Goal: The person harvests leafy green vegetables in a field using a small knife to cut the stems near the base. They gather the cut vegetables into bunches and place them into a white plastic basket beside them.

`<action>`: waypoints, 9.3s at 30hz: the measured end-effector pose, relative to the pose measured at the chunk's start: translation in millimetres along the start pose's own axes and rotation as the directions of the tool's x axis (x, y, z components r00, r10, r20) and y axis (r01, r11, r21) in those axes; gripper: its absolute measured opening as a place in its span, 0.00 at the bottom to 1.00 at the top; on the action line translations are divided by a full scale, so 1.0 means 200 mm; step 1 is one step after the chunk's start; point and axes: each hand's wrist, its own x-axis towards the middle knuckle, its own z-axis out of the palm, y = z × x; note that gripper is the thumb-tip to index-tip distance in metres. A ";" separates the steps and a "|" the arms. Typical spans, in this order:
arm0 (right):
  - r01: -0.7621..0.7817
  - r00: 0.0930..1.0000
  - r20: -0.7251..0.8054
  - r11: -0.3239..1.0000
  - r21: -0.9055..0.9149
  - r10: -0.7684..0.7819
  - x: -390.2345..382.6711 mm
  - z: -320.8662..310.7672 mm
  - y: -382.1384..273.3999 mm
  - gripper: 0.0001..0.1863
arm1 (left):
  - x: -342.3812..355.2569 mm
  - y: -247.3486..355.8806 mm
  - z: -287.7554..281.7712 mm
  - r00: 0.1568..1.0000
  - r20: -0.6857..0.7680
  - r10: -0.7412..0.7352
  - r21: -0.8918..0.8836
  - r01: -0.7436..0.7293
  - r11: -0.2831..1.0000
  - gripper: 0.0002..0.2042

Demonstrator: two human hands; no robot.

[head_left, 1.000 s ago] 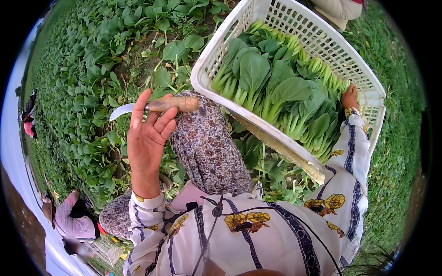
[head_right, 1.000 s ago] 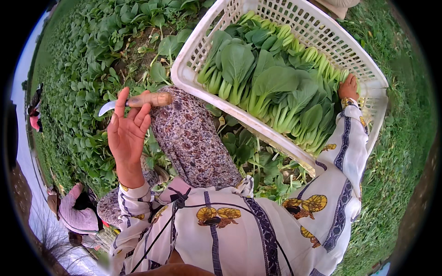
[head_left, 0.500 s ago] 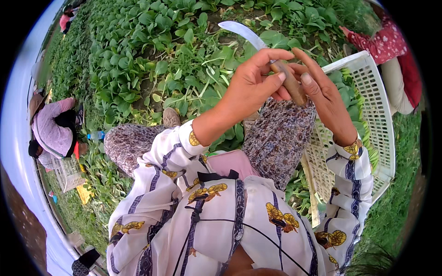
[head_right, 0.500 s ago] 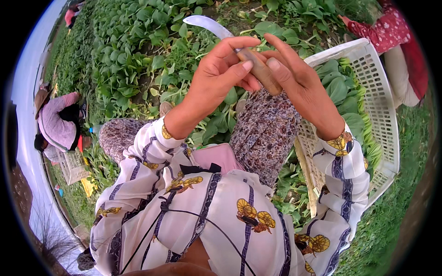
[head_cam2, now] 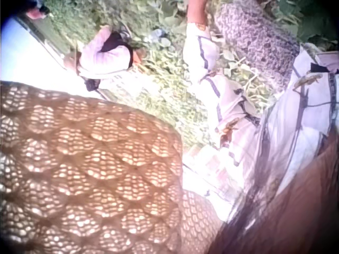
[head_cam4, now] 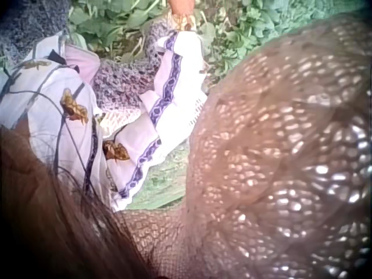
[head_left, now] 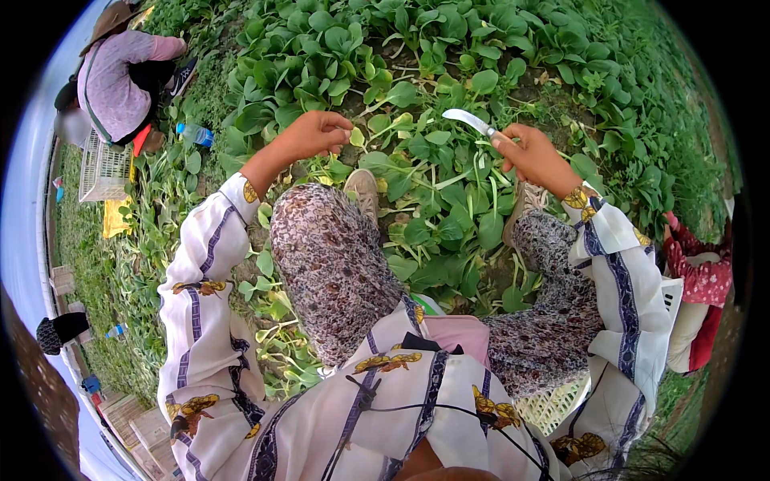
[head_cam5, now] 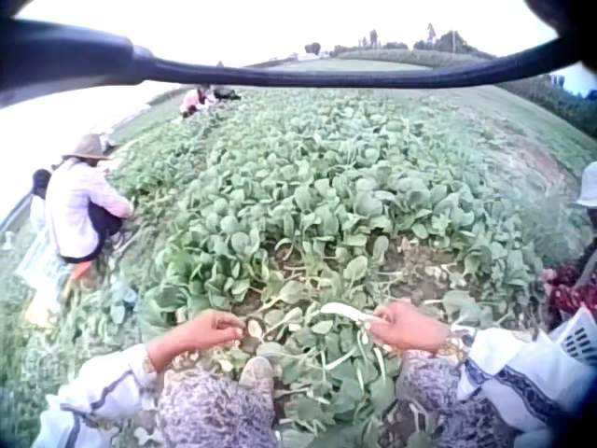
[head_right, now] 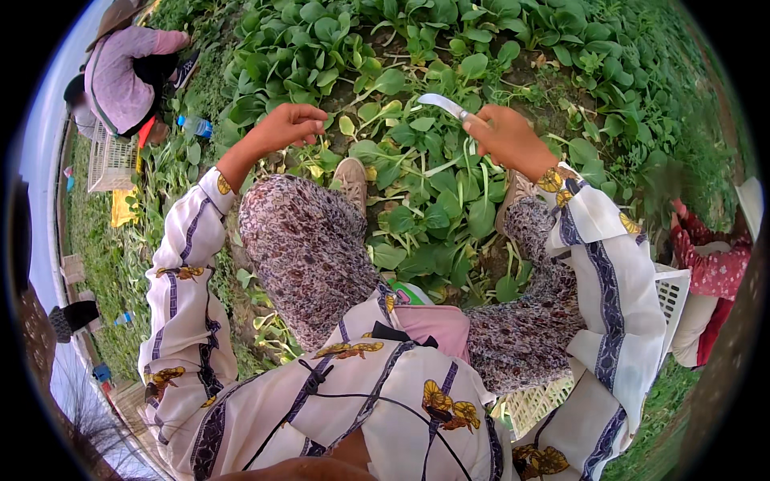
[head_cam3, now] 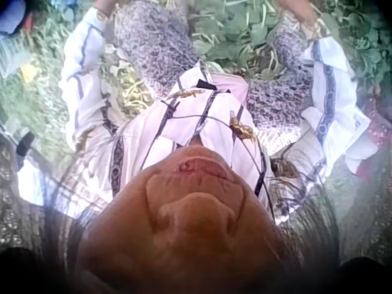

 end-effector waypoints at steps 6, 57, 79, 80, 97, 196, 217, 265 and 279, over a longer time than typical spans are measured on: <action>0.184 0.976 -0.111 0.981 -0.060 -0.190 0.74 0.64 0.11 0.16 | 0.25 -0.46 0.18 0.990 -0.094 0.101 0.095 -0.092 0.991 0.15; 0.143 0.973 -0.230 0.766 0.626 0.007 1.78 1.29 0.27 0.22 | 1.13 -0.86 -0.29 0.844 -0.451 0.292 0.571 0.021 0.821 0.10; -0.142 0.989 0.088 0.582 0.801 0.121 1.18 0.71 0.25 0.14 | 0.67 -0.35 0.13 0.836 -0.329 0.440 0.271 -0.363 0.892 0.10; -0.177 0.984 0.112 0.634 0.752 0.142 1.15 0.70 0.27 0.14 | 0.64 -0.35 0.15 0.838 -0.328 0.437 0.260 -0.365 0.894 0.09; -0.291 0.951 0.279 0.684 0.669 0.132 1.03 0.82 0.15 0.12 | 0.57 -0.39 0.23 0.945 -0.269 0.186 -0.199 -0.243 0.949 0.19; 0.322 0.946 -0.016 0.931 0.172 -0.324 1.18 1.08 0.23 0.18 | 0.59 -0.71 0.09 0.880 -0.454 -0.138 0.291 0.292 0.911 0.19; 0.235 0.971 0.023 0.964 0.124 -0.239 1.54 1.44 0.30 0.23 | 0.63 -1.03 0.00 0.783 -0.610 0.119 0.500 0.264 0.825 0.17; 0.161 0.979 -0.147 0.978 0.135 -0.141 1.95 1.34 0.03 0.21 | 1.13 -0.92 -0.54 0.776 -0.631 0.013 0.521 0.411 0.748 0.16; 0.166 0.984 -0.151 0.794 0.585 -0.094 1.91 1.19 0.10 0.20 | 1.03 -0.77 -0.48 0.758 -0.651 0.038 0.396 0.296 0.869 0.20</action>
